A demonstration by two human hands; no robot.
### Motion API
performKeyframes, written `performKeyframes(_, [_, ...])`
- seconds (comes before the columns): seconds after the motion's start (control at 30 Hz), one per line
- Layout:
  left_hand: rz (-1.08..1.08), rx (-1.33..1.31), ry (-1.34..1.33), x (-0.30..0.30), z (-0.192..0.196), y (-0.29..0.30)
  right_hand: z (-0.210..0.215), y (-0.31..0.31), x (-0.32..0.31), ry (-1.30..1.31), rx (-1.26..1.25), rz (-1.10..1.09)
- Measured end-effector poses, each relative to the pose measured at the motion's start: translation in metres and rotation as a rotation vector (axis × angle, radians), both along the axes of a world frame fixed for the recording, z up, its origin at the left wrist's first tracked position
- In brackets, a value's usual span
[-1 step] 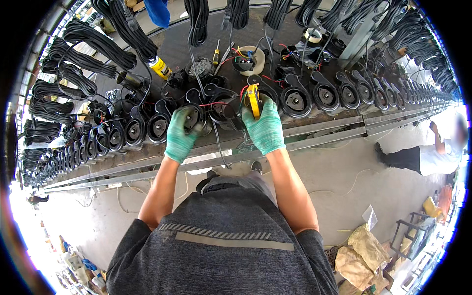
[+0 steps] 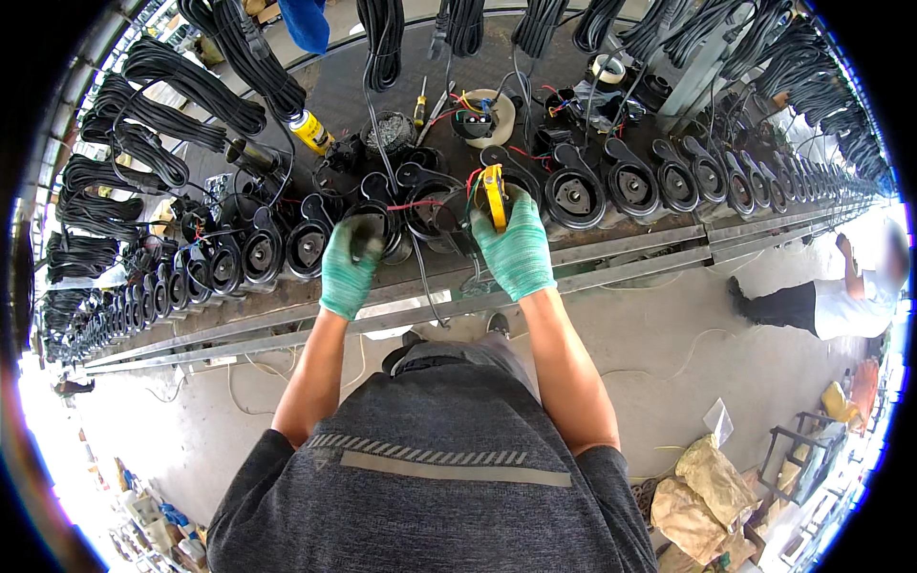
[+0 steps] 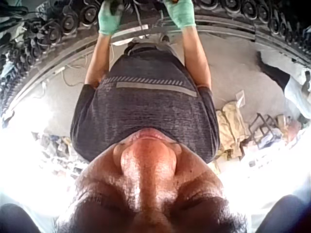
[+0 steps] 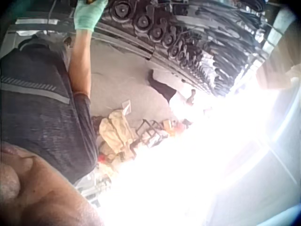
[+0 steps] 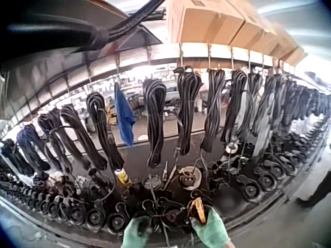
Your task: The person uses a yellow and blue crimping tool to attach connectors to the ends of wires on a long assembly line. They repeatedly pick up a wire, insert the end into the tool, and squeeze the handles to secure the connection. The person works methodically down the line, handling multiple wires and placing the finished units into a container.
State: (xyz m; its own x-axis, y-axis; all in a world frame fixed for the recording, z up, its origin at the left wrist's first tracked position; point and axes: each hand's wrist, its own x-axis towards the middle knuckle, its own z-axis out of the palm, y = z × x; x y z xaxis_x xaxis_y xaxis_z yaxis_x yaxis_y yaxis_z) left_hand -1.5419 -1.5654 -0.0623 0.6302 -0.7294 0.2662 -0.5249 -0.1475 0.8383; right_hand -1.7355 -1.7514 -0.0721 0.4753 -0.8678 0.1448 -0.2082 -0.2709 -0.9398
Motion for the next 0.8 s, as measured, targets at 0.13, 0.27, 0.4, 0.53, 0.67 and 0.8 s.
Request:
performKeyframes(0.13, [-0.105, 0.29, 0.842, -0.02, -0.021, 0.011, -0.009, 0.001, -0.005, -0.017, 0.082, 0.007])
performKeyframes(0.27, [-0.058, 0.092, 0.531, -0.037, -0.032, -0.033, -0.009, 0.004, -0.006, -0.02, 0.056, 0.019])
performKeyframes(0.4, [-0.029, 0.038, 0.383, -0.024, -0.035, -0.072, -0.007, 0.012, -0.009, 0.049, -0.068, 0.033])
performKeyframes(0.53, [-0.028, 0.014, 0.827, -0.014, -0.023, -0.092, -0.007, 0.018, -0.013, -0.027, 0.037, 0.047])
performKeyframes(0.67, [-0.057, 0.072, 0.979, -0.01, 0.001, -0.097, -0.012, 0.018, -0.013, 0.004, 0.056, 0.053])
performKeyframes(0.8, [-0.109, 0.01, 0.957, -0.015, 0.011, -0.095, -0.016, 0.018, -0.015, -0.043, 0.095, 0.059])
